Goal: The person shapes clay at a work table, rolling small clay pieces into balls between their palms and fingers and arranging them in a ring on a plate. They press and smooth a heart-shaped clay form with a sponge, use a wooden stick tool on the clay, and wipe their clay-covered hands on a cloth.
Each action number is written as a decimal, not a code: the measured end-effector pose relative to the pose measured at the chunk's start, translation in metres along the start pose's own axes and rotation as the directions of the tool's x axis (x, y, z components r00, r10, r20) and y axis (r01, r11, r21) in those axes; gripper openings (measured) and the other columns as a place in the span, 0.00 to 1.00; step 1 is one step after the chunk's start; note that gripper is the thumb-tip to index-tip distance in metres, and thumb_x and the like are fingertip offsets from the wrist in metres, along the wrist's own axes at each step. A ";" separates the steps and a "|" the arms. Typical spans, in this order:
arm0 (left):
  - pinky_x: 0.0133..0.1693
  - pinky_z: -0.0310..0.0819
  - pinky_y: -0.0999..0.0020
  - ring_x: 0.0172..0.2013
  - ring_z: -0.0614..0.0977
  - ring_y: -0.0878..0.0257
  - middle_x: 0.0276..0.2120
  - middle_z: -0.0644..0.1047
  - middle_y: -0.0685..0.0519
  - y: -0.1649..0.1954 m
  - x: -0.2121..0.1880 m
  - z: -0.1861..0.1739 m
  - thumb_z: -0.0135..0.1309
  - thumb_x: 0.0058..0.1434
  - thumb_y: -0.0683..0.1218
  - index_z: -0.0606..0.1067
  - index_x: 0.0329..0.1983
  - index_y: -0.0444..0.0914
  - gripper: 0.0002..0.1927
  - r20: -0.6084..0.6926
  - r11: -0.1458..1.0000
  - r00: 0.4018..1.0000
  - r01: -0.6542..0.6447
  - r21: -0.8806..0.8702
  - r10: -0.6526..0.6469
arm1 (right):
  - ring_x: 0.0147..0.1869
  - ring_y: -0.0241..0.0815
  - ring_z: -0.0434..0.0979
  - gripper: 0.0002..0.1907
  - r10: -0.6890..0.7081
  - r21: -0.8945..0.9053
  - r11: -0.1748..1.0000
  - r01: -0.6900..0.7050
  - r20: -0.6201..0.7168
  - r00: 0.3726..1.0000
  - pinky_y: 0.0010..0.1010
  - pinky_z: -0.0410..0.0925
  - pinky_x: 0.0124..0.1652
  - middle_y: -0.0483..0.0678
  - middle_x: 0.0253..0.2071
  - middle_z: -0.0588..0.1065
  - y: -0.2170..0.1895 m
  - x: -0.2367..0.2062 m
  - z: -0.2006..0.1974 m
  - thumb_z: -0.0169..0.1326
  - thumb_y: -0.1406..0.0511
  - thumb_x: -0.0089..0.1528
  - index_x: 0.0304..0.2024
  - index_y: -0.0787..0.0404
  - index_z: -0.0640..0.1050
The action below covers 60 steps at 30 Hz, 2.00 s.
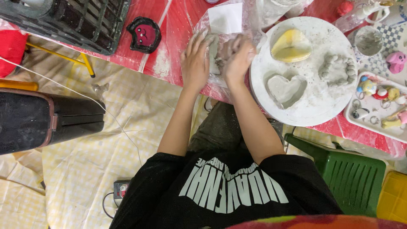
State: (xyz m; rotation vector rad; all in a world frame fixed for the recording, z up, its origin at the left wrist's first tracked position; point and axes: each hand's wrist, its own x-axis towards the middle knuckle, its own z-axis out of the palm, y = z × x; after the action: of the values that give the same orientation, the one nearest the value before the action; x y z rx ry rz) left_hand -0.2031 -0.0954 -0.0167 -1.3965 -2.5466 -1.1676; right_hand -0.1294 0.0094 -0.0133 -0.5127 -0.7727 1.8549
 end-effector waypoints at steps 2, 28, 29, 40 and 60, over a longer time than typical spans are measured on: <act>0.67 0.55 0.51 0.73 0.62 0.55 0.71 0.66 0.54 0.001 0.000 0.000 0.42 0.74 0.45 0.70 0.67 0.47 0.19 0.001 1.000 1.000 -0.014 0.000 0.014 | 0.17 0.35 0.53 0.25 -0.066 -0.150 0.985 0.080 0.092 0.994 0.30 0.54 0.20 0.40 0.18 0.56 0.001 0.003 0.004 0.38 0.56 0.74 0.23 0.56 0.59; 0.67 0.57 0.53 0.73 0.63 0.55 0.72 0.66 0.54 -0.022 0.013 -0.002 0.44 0.73 0.43 0.72 0.67 0.46 0.20 0.054 0.985 0.986 -0.157 -0.074 0.161 | 0.25 0.35 0.53 0.22 -0.334 0.028 0.941 0.337 0.238 0.912 0.31 0.52 0.27 0.41 0.23 0.56 -0.002 -0.021 -0.013 0.37 0.58 0.77 0.28 0.58 0.59; 0.67 0.57 0.53 0.72 0.63 0.54 0.72 0.67 0.54 -0.025 0.015 -0.004 0.44 0.72 0.43 0.72 0.67 0.46 0.20 0.087 0.979 0.979 -0.177 -0.097 0.185 | 0.25 0.36 0.55 0.21 -0.331 -0.053 0.933 0.355 0.257 0.908 0.32 0.53 0.27 0.42 0.24 0.57 -0.002 -0.018 -0.015 0.37 0.58 0.76 0.29 0.61 0.60; 0.68 0.55 0.54 0.72 0.64 0.54 0.69 0.69 0.52 -0.036 0.030 -0.013 0.46 0.75 0.43 0.72 0.65 0.42 0.16 0.130 0.939 0.938 -0.299 -0.167 0.322 | 0.28 0.36 0.58 0.24 -0.262 -0.225 0.911 0.345 0.331 0.907 0.31 0.57 0.30 0.43 0.24 0.58 0.007 -0.049 -0.053 0.35 0.59 0.78 0.26 0.59 0.58; 0.73 0.33 0.39 0.68 0.69 0.56 0.44 0.83 0.54 0.007 0.017 -0.025 0.53 0.61 0.46 0.81 0.48 0.43 0.13 0.505 0.486 0.666 -0.746 0.455 0.549 | 0.55 0.63 0.73 0.12 -0.054 -0.838 0.066 0.542 0.540 0.840 0.48 0.69 0.53 0.63 0.53 0.66 -0.070 -0.107 -0.035 0.55 0.74 0.65 0.51 0.68 0.73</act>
State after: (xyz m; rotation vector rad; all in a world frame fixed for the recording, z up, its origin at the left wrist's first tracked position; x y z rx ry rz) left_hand -0.2164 -0.0958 0.0113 -2.1015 -1.8301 0.0637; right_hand -0.0194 -0.0601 0.0116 -0.7044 -2.2759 0.7010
